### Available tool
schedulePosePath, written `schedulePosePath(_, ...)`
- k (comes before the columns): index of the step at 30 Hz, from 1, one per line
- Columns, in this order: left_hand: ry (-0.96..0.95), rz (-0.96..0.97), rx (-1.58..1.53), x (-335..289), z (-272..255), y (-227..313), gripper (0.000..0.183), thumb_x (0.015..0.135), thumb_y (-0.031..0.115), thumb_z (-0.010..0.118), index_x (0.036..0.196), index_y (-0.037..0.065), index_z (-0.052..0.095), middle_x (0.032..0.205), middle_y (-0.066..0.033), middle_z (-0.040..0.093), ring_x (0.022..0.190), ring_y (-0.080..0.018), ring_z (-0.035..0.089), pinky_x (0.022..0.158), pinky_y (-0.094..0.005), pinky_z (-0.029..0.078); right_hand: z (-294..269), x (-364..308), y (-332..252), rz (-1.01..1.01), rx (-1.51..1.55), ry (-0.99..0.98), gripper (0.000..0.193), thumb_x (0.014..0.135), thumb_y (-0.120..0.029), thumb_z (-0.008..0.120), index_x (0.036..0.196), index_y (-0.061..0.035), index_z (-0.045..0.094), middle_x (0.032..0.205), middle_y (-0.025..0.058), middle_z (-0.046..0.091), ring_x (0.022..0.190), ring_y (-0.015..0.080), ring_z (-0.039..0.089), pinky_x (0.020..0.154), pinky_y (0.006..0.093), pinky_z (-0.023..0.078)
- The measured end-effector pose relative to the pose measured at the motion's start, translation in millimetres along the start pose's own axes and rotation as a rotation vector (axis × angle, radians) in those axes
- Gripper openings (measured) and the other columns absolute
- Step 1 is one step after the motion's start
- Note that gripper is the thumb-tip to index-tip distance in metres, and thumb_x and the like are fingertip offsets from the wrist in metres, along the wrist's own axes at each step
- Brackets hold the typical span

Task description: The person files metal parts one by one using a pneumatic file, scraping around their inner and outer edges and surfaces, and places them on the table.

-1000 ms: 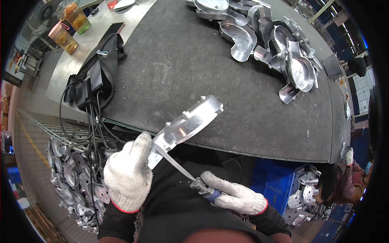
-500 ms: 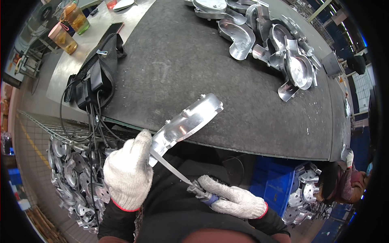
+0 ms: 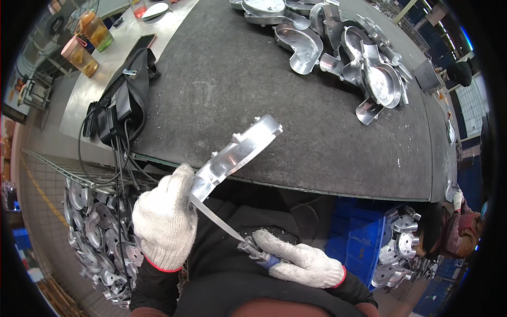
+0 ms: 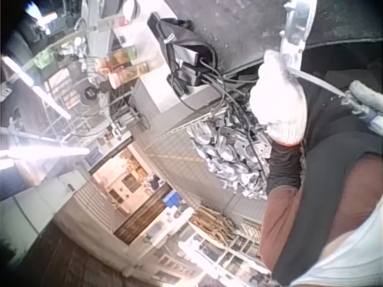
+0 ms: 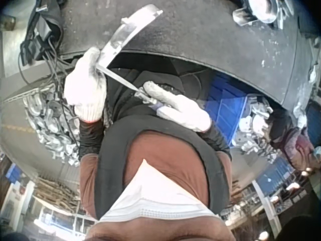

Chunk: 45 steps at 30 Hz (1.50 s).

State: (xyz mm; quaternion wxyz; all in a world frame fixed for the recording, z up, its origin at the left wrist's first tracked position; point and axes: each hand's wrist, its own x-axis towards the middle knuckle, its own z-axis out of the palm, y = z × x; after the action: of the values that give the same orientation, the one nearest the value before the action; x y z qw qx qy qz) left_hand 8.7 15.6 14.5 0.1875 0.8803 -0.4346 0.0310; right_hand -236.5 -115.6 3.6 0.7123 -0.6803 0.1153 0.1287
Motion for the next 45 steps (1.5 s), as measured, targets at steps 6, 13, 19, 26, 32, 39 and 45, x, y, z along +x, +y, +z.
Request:
schedulePosePath(6, 0.089, 0.085, -0.030, -1, 4, -3, 0.047, 0.068, -0.002, 0.075, 0.113, 0.013, 0.070, 0.094, -0.0078, 0.073, 0.071, -0.0357, 0.069, 0.065, -0.0443, 0.055, -1, 0, -10, 0.016, 0.013, -0.020, 0.068, 0.108, -0.023, 0.056, 0.165, -0.0030, 0.023, 0.170, 0.0153, 0.031, 0.152, 0.0295, 0.040, 0.124, 0.0322, 0.031)
schedulePosePath(13, 0.072, 0.006, -0.128, 0, 4, -5, 0.035, 0.076, -0.003, 0.079, 0.109, 0.006, 0.075, 0.102, -0.0146, 0.078, 0.091, -0.0316, 0.078, 0.078, -0.0340, 0.060, 2, -7, 17, -0.044, 0.208, -0.035, 0.070, 0.108, -0.023, 0.055, 0.164, 0.0016, 0.021, 0.169, 0.0209, 0.031, 0.155, 0.0315, 0.034, 0.126, 0.0353, 0.027)
schedulePosePath(19, 0.044, 0.025, -0.033, -3, 7, -7, 0.037, 0.075, -0.004, 0.079, 0.110, 0.006, 0.075, 0.101, -0.0132, 0.079, 0.090, -0.0311, 0.078, 0.077, -0.0339, 0.060, -3, 2, 21, 0.098, 0.538, 0.023, 0.075, 0.109, -0.030, 0.054, 0.167, -0.0020, 0.015, 0.172, 0.0134, 0.025, 0.160, 0.0245, 0.021, 0.129, 0.0361, 0.017)
schedulePosePath(26, 0.048, 0.001, -0.203, -4, 4, -9, 0.034, 0.075, -0.005, 0.076, 0.107, 0.005, 0.076, 0.103, -0.0139, 0.078, 0.090, -0.0303, 0.078, 0.078, -0.0341, 0.060, -9, -4, 5, -0.131, -0.088, -0.056, 0.070, 0.107, -0.029, 0.059, 0.163, -0.0001, 0.028, 0.165, 0.0181, 0.039, 0.150, 0.0301, 0.043, 0.121, 0.0335, 0.037)
schedulePosePath(32, 0.091, 0.124, -0.080, 5, 5, -11, 0.042, 0.073, 0.000, 0.074, 0.113, 0.013, 0.069, 0.085, -0.0095, 0.069, 0.068, -0.0354, 0.069, 0.061, -0.0449, 0.054, -5, 2, -33, 0.119, -1.092, 0.557, 0.056, 0.083, -0.016, 0.080, 0.137, -0.0224, 0.067, 0.083, 0.0106, 0.068, 0.067, 0.0323, 0.070, 0.058, 0.0415, 0.058)
schedulePosePath(39, 0.050, 0.011, -0.047, -2, -5, -17, 0.035, 0.081, 0.011, 0.072, 0.114, 0.019, 0.069, 0.087, -0.0086, 0.070, 0.067, -0.0337, 0.069, 0.063, -0.0459, 0.056, -13, 5, -29, 0.004, -1.247, 0.711, 0.069, 0.077, -0.007, 0.082, 0.142, -0.0204, 0.064, 0.089, 0.0136, 0.069, 0.068, 0.0342, 0.070, 0.061, 0.0424, 0.057)
schedulePosePath(45, -0.591, -0.459, -0.944, -47, 10, -90, 0.028, 0.083, 0.014, 0.079, 0.108, 0.000, 0.076, 0.087, -0.0108, 0.075, 0.081, -0.0209, 0.072, 0.073, -0.0273, 0.055, -46, -7, 11, -0.065, -0.088, 1.011, 0.091, 0.088, 0.008, 0.057, 0.169, -0.0175, 0.022, 0.097, 0.0024, 0.062, 0.066, 0.0054, 0.056, 0.059, 0.0185, 0.048)
